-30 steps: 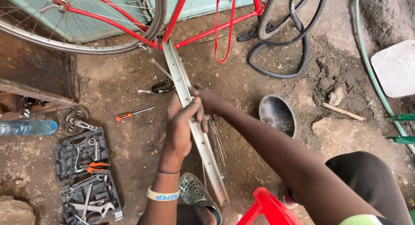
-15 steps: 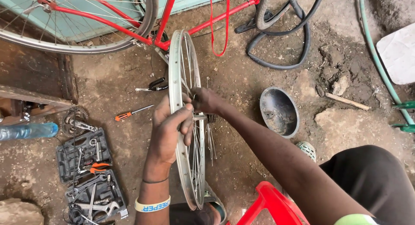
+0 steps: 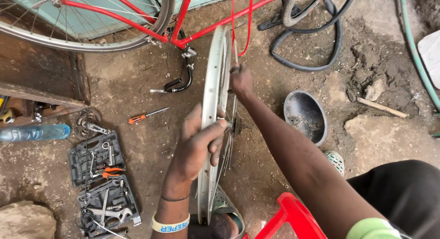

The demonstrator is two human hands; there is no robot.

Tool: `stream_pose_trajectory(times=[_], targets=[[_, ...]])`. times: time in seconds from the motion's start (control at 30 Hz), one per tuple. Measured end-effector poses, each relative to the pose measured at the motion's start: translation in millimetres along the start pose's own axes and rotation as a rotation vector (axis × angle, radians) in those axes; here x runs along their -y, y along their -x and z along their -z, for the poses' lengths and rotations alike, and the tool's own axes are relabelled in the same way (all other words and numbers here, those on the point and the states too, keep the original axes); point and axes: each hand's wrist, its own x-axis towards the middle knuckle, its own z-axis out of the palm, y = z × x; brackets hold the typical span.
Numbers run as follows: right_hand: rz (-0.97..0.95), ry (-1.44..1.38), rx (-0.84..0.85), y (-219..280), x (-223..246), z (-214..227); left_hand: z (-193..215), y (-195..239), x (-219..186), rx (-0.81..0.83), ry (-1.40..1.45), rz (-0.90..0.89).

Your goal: The person is repairing a bicycle wheel by hand. They are seen inserting and adjusting the spokes into the rim and hub, rotating the wheel to work on different sections.

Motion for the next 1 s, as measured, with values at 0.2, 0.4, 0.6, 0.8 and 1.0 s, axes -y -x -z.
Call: stream_pose_trajectory(times=[0.2,0.4,0.6,0.8,1.0], targets=[[-0.280,0.580,-0.060,-27,-55,21,-6,3,-6,0.102,-0.017,0.053],[-0.035,0.886,0.108,-38,-96,45,-7,1,-6,0.133,-0.037,0.098],[0.331,0.457,-0.068,91,-23,67,-13,-4,-4,0.126,-0.006,0.076],[0.742,0.380,0.113,212,-35,86,-14,-18,4,0.099,-0.004,-0.001],[0.796,0.486,0.431,245,-19,91,-17,-31,14,0.051,0.050,-0.042]])
